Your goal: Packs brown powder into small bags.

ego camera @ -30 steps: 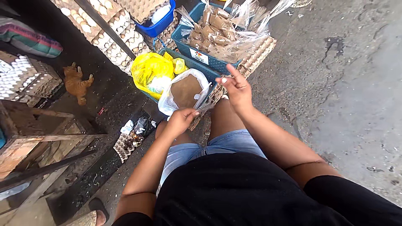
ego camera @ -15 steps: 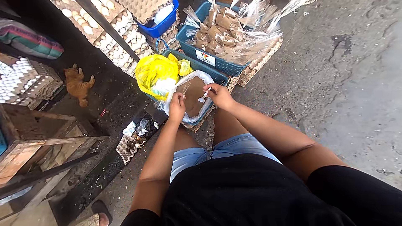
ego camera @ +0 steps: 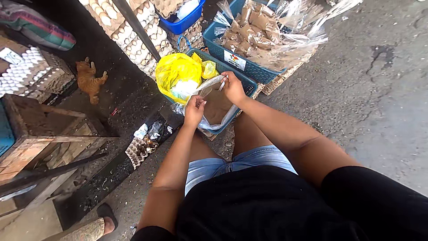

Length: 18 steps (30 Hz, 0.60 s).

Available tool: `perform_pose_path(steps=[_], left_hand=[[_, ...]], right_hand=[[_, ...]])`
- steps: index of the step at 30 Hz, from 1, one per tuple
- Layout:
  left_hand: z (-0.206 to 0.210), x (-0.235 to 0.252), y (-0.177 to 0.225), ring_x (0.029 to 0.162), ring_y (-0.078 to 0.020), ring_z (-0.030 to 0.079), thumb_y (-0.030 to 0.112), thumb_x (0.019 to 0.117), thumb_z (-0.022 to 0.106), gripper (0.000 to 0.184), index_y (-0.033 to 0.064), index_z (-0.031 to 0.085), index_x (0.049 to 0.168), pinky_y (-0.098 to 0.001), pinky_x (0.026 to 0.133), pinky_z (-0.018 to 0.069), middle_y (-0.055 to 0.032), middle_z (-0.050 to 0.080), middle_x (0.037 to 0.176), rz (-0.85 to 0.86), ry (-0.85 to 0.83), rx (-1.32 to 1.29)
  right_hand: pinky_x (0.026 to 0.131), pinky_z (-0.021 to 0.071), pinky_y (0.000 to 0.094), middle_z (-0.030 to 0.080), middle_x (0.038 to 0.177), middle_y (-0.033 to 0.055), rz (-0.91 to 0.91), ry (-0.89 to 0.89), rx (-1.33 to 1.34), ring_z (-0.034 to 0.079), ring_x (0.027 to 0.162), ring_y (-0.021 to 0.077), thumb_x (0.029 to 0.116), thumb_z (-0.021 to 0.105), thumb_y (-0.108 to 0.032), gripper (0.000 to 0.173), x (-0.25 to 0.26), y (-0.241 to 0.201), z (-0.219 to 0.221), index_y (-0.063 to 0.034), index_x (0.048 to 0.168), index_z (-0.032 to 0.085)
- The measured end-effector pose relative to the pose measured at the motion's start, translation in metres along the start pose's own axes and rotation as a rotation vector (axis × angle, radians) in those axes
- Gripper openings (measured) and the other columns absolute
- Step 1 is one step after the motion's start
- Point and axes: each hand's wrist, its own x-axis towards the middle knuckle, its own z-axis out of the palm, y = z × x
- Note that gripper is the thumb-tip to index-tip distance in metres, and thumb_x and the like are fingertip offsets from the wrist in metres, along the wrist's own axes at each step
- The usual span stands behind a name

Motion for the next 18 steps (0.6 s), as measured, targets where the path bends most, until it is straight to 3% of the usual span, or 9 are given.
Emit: perform_pose_path(steps=[5, 10, 13, 18], left_hand=[[0.003, 0.001, 0.002, 0.098, -0.0245, 0.070, 0.005, 0.0961, 0.068, 0.024, -0.0066, 0.062, 0.116, -0.0399, 0.093, 0.0558, -0.0200, 0.070, 0.105, -0.005, -0.005, 0.017], [0.003, 0.001, 0.003, 0.098, -0.0241, 0.069, 0.006, 0.0960, 0.068, 0.023, -0.0054, 0.062, 0.116, -0.0398, 0.092, 0.0558, -0.0193, 0.070, 0.105, -0.030, -0.007, 0.033], [0.003, 0.001, 0.003, 0.099, -0.0252, 0.069, 0.007, 0.0974, 0.067, 0.023, -0.0056, 0.062, 0.116, -0.0410, 0.093, 0.0554, -0.0198, 0.070, 0.106, -0.045, -0.005, 0.053], [0.003, 0.002, 0.007, 0.098, -0.0274, 0.070, 0.010, 0.0988, 0.065, 0.025, -0.0054, 0.062, 0.118, -0.0439, 0.093, 0.0556, -0.0206, 0.070, 0.106, -0.088, -0.009, 0.102]], right_hand=[[0.094, 0.0533, 0.0442, 0.068, 0.113, 0.0186, 0.132, -0.093, 0.063, 0.068, 0.100, 0.0293, 0.1100, 0.039, -0.009, 0.033, -0.008, -0.004, 0.000, 0.0038, 0.139, 0.050], [0.092, 0.0548, 0.0464, 0.068, 0.117, 0.0192, 0.298, -0.260, 0.126, 0.069, 0.101, 0.0298, 0.1097, 0.039, -0.008, 0.034, -0.016, -0.007, 0.007, 0.0026, 0.141, 0.049], [0.088, 0.0562, 0.0409, 0.068, 0.118, 0.0169, 0.402, -0.216, 0.228, 0.069, 0.097, 0.0232, 0.1109, 0.038, -0.011, 0.034, -0.015, -0.011, -0.004, 0.0009, 0.142, 0.048], [0.074, 0.0557, 0.0289, 0.066, 0.107, 0.0114, 0.447, -0.031, 0.482, 0.065, 0.077, 0.0107, 0.1112, 0.037, -0.011, 0.034, -0.011, -0.019, -0.035, 0.0025, 0.141, 0.047]])
